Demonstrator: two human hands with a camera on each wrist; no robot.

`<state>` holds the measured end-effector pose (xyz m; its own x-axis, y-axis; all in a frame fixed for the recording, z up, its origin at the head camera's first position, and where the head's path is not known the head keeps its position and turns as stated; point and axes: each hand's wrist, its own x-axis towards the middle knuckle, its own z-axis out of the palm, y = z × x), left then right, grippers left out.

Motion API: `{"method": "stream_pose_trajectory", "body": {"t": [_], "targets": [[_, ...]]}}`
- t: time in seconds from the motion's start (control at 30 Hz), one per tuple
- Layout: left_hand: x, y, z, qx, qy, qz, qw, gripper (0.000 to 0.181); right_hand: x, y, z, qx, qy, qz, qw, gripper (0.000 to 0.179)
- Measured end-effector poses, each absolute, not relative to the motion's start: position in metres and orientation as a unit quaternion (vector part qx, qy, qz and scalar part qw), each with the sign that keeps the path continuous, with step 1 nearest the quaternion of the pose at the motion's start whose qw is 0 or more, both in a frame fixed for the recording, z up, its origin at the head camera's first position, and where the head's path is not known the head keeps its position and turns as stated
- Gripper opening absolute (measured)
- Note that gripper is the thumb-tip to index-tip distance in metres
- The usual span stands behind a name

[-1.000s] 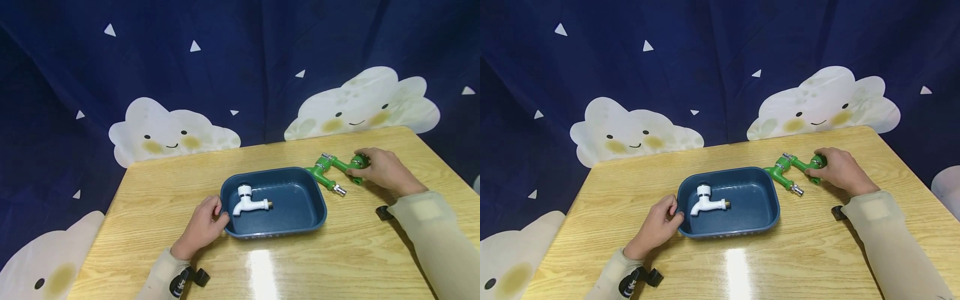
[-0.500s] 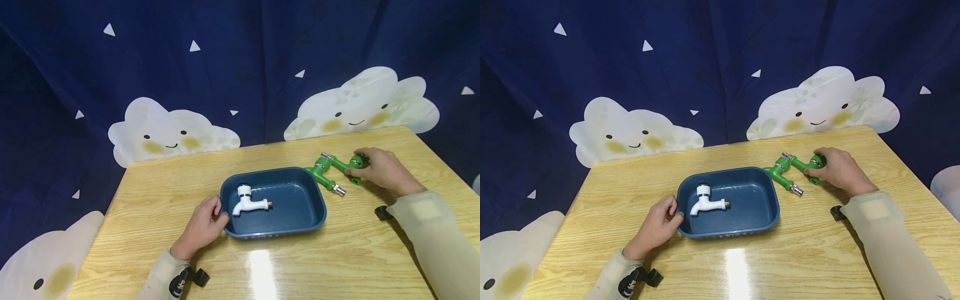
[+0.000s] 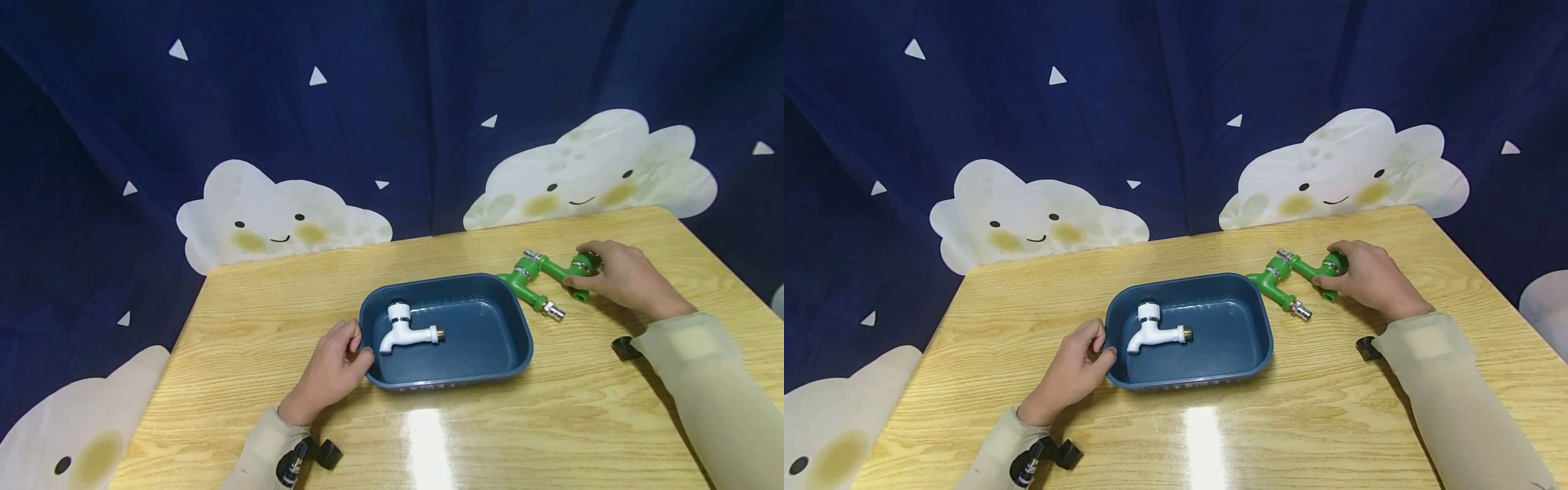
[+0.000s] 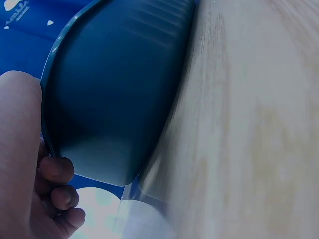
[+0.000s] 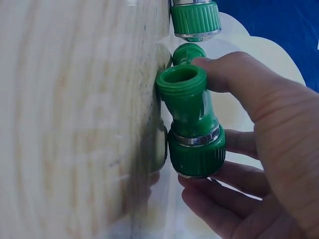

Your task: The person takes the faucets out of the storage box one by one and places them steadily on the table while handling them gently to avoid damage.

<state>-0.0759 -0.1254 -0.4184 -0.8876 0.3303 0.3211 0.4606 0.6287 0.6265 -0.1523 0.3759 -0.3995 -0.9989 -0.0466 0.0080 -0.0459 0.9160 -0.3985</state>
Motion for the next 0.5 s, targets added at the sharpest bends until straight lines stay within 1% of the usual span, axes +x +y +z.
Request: {"method": "stream_pose_trajectory", "body": {"t": [0.17, 0.5], "targets": [[-0.0757, -0.1255, -0.4176, -0.216, -0.898, -0.374, 0.08, 0.026, -0.1515, 0.3753, -0.3991, -0.022, 0.979, -0.201, -0.001, 0.091], [-0.0757, -0.1251, -0.4174, -0.216, -0.902, -0.365, 0.086, 0.026, -0.1499, 0.3739, -0.3975, -0.018, 0.981, -0.193, -0.002, 0.09]]}}
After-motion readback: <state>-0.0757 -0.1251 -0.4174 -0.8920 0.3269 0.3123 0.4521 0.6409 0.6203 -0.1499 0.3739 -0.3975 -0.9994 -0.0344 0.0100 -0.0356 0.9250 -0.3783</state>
